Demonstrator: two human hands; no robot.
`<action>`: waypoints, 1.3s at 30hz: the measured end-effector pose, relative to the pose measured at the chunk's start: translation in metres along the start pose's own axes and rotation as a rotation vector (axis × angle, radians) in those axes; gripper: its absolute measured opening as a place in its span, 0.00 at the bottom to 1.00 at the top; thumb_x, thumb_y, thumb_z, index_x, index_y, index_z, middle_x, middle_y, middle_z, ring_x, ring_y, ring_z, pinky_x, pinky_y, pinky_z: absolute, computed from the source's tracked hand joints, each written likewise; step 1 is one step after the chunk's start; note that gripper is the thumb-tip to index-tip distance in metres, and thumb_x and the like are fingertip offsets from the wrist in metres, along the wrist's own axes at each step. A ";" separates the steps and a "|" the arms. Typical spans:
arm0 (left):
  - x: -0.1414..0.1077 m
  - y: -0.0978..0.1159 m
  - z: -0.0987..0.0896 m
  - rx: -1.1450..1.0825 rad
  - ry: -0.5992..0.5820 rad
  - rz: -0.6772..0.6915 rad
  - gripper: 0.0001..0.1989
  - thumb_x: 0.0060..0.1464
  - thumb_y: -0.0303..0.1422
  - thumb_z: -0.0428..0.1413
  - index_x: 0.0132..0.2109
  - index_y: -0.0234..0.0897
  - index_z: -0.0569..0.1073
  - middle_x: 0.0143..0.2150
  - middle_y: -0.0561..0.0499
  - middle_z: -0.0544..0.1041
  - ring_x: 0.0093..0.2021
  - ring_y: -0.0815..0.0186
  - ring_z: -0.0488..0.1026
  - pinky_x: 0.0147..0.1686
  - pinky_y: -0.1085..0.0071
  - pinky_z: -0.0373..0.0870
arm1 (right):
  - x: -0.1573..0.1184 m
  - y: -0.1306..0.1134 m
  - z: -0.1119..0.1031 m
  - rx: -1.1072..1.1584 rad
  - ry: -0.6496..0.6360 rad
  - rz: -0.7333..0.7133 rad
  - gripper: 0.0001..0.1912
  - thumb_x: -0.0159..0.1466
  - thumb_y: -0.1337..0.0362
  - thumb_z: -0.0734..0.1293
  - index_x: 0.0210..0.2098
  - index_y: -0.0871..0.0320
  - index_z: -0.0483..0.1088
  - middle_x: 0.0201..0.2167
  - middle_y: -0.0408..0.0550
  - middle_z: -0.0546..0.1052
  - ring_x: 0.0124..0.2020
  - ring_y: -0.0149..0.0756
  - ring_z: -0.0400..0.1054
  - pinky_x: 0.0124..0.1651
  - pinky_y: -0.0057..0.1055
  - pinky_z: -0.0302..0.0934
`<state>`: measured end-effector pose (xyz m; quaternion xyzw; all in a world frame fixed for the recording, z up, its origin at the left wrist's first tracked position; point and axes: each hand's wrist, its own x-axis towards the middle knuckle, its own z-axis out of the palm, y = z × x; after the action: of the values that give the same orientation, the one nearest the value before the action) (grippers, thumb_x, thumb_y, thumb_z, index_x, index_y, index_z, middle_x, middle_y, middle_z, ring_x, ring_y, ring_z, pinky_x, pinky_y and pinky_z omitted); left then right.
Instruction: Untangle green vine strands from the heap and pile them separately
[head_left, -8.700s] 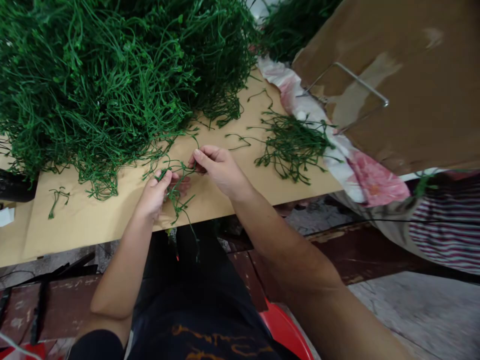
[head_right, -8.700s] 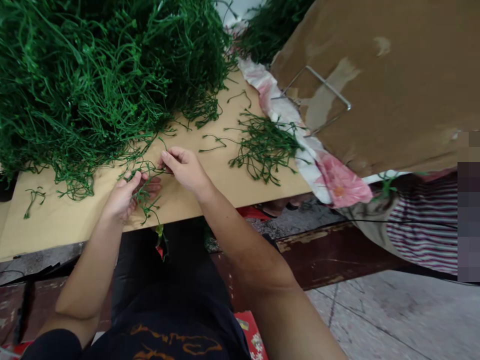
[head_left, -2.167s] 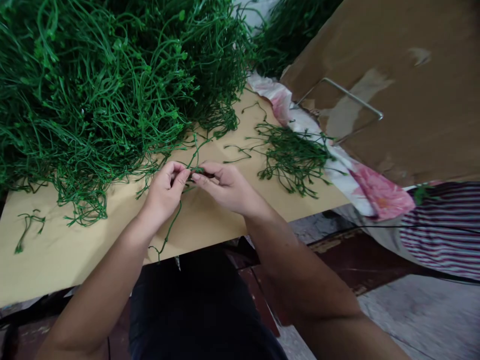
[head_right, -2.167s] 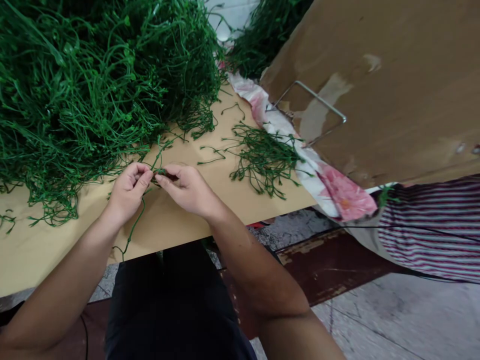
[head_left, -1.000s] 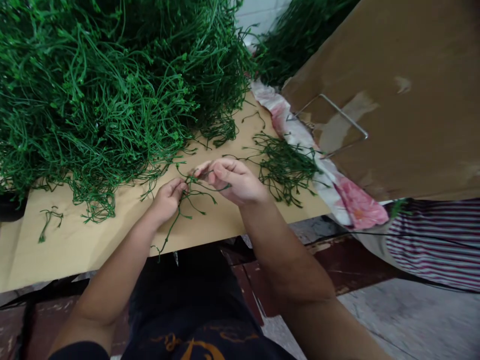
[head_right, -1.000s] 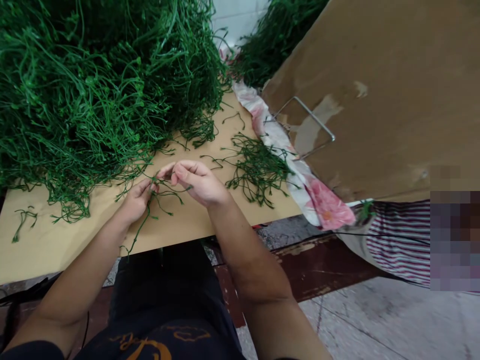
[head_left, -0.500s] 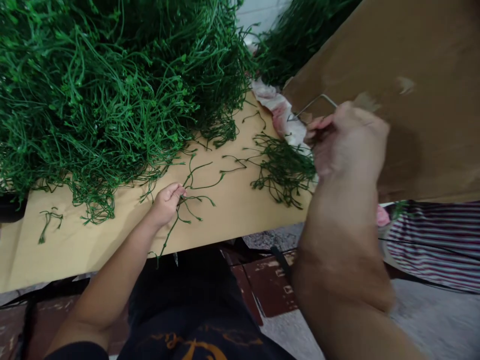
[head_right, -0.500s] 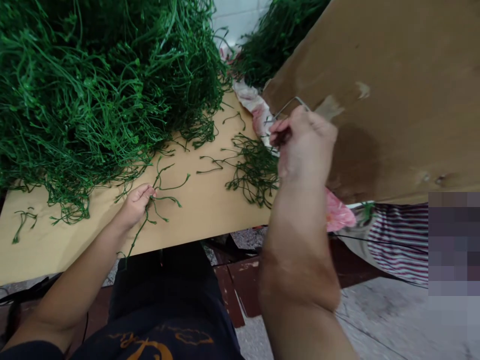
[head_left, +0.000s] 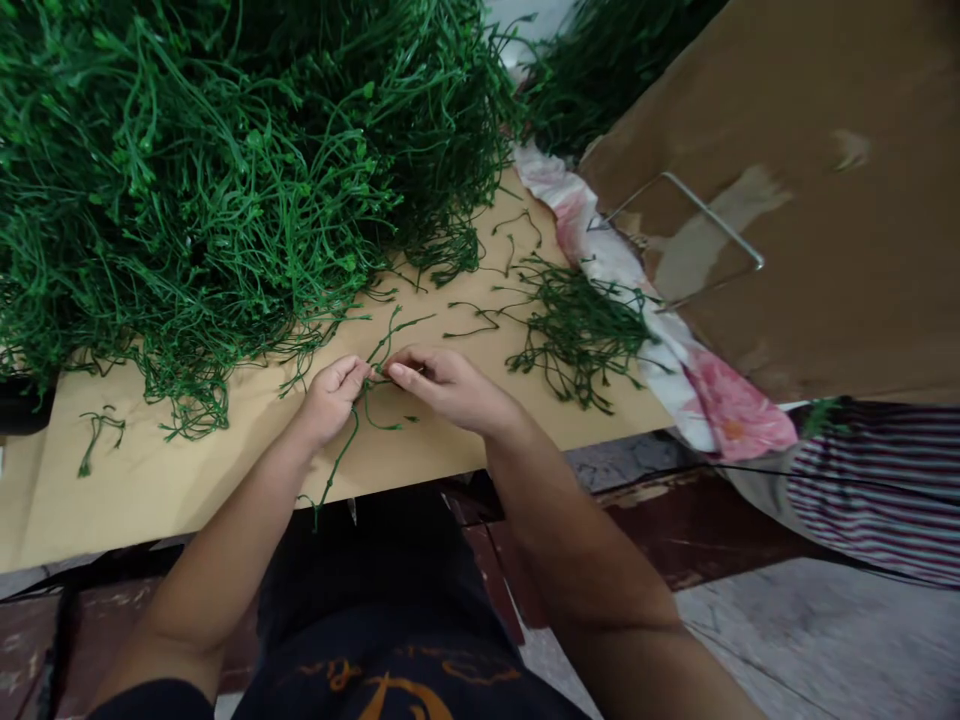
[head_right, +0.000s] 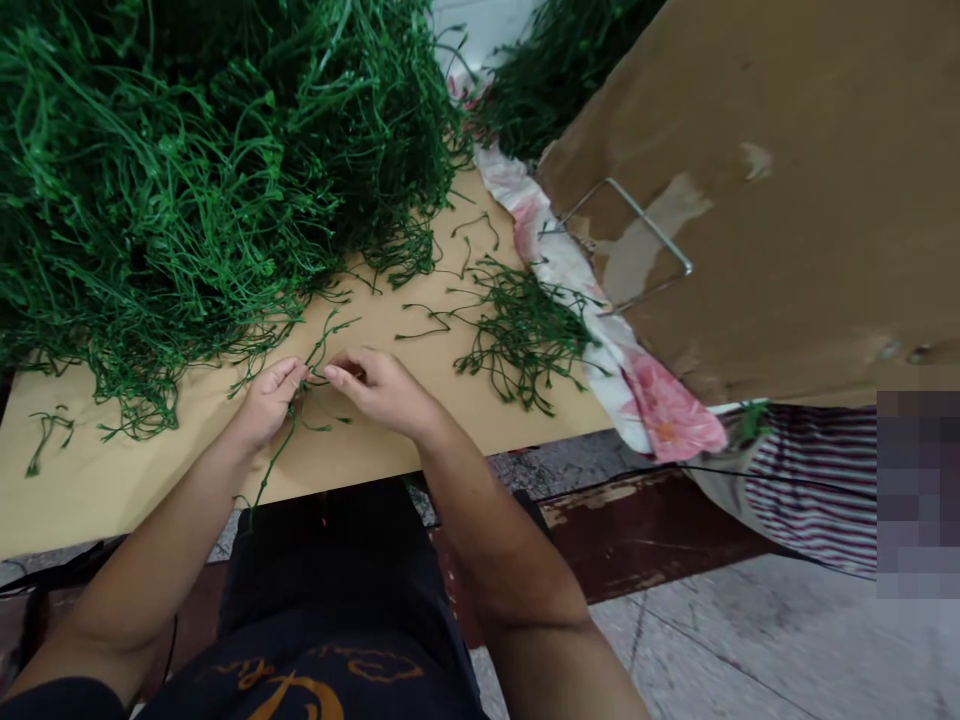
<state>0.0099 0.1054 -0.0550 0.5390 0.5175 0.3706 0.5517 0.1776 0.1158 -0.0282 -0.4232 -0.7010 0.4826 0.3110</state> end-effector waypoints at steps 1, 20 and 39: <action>-0.001 0.000 0.000 -0.003 0.003 0.011 0.14 0.53 0.42 0.50 0.27 0.36 0.64 0.20 0.58 0.54 0.22 0.73 0.51 0.23 0.74 0.51 | 0.003 0.003 0.004 0.025 -0.014 0.019 0.24 0.56 0.43 0.61 0.24 0.60 0.65 0.19 0.41 0.63 0.22 0.26 0.54 0.24 0.27 0.51; -0.002 0.006 0.005 -0.078 -0.001 -0.020 0.06 0.51 0.31 0.51 0.28 0.34 0.65 0.21 0.59 0.58 0.24 0.74 0.54 0.30 0.75 0.56 | 0.003 0.009 0.000 0.784 0.002 -0.004 0.16 0.51 0.53 0.71 0.24 0.57 0.65 0.31 0.43 0.69 0.33 0.28 0.64 0.38 0.30 0.62; -0.003 -0.002 0.005 -0.006 -0.022 0.014 0.06 0.52 0.30 0.49 0.28 0.35 0.65 0.23 0.57 0.63 0.22 0.76 0.54 0.24 0.77 0.52 | 0.019 0.017 -0.059 0.952 0.499 -0.020 0.18 0.55 0.71 0.65 0.15 0.58 0.53 0.15 0.36 0.53 0.16 0.19 0.48 0.17 0.22 0.39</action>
<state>0.0142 0.1005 -0.0574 0.5450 0.5066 0.3698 0.5564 0.2239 0.1605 -0.0240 -0.3303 -0.3135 0.6288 0.6303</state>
